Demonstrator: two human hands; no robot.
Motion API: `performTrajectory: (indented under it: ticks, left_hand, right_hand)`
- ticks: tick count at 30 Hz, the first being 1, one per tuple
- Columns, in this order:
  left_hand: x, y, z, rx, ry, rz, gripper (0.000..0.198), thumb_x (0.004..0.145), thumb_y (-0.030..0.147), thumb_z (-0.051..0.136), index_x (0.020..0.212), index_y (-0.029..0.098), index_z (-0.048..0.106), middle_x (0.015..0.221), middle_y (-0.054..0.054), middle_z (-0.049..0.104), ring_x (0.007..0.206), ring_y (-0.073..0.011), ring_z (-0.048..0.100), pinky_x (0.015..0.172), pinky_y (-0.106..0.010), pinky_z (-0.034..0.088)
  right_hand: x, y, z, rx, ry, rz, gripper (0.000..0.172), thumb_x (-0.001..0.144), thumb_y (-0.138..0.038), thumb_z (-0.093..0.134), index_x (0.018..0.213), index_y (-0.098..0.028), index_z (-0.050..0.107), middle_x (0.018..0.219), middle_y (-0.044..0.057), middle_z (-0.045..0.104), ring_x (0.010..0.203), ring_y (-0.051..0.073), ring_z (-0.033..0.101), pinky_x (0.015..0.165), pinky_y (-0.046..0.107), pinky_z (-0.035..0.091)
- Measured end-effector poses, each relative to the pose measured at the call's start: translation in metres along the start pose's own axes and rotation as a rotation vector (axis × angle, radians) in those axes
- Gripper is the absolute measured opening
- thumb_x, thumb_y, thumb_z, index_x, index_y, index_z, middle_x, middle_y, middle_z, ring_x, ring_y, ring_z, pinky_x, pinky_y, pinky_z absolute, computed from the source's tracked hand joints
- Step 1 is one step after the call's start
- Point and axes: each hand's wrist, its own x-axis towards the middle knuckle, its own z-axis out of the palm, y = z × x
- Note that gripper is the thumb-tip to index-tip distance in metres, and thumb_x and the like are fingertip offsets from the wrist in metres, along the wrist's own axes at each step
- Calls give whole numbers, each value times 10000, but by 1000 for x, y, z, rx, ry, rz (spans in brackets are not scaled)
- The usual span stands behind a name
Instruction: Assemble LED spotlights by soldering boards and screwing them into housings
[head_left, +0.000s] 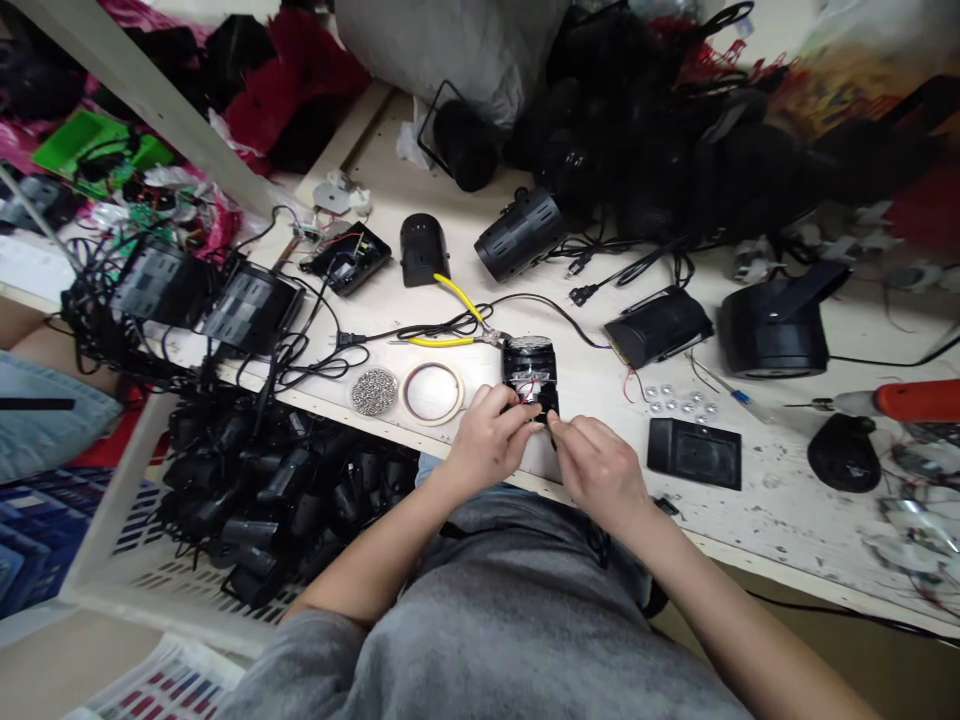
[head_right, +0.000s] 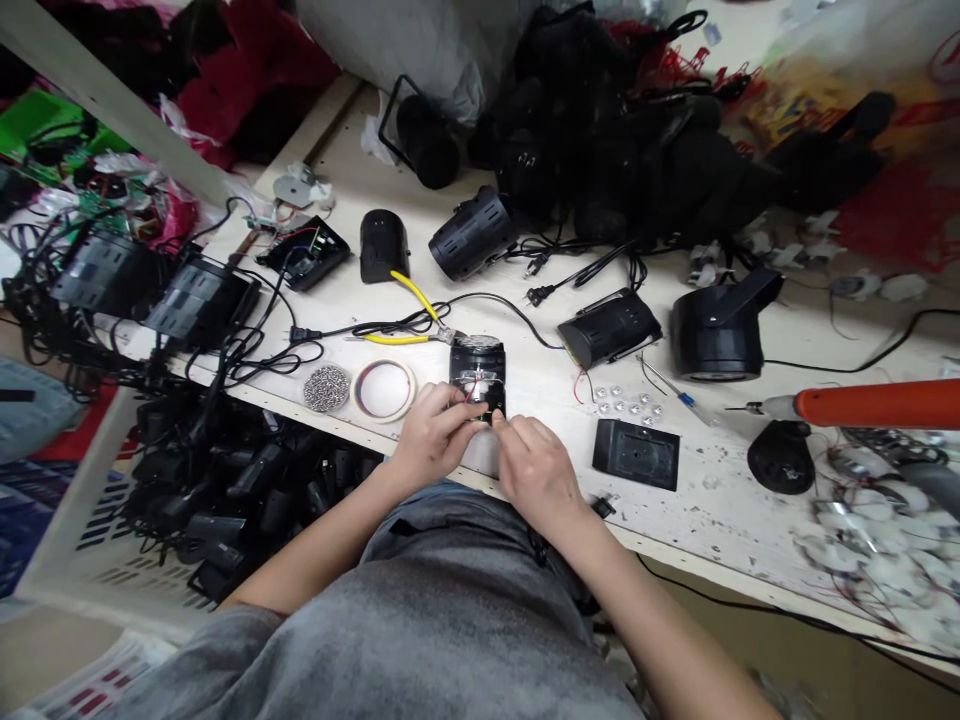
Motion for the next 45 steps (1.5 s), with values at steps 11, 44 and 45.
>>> performTrajectory:
  ticks: [11, 44, 45]
  left_hand:
    - [-2, -3, -2, -18, -17, -36, 176, 975, 284, 585, 1085, 184, 680, 906, -55, 558, 867, -193, 550, 739, -329, 488]
    - [-1, 1, 0, 31, -12, -33, 176, 978, 273, 560, 1074, 176, 671, 909, -67, 559, 852, -204, 524, 732, -345, 454]
    - [-1, 1, 0, 32, -11, -31, 174, 978, 271, 562, 1073, 172, 670, 909, -67, 557, 852, -204, 523, 730, -341, 452]
  right_hand:
    - [-12, -1, -3, 239, 10, 158, 377, 955, -56, 484, 1291, -181, 602, 868, 52, 623, 803, 172, 625, 699, 297, 555]
    - [-1, -9, -3, 276, 19, 466, 345, 867, -107, 473, 1122, -191, 689, 857, 55, 683, 783, 210, 652, 731, 342, 542]
    - [1, -10, -3, 312, 12, 486, 345, 863, -112, 473, 1116, -195, 693, 846, 50, 684, 769, 206, 649, 723, 339, 539]
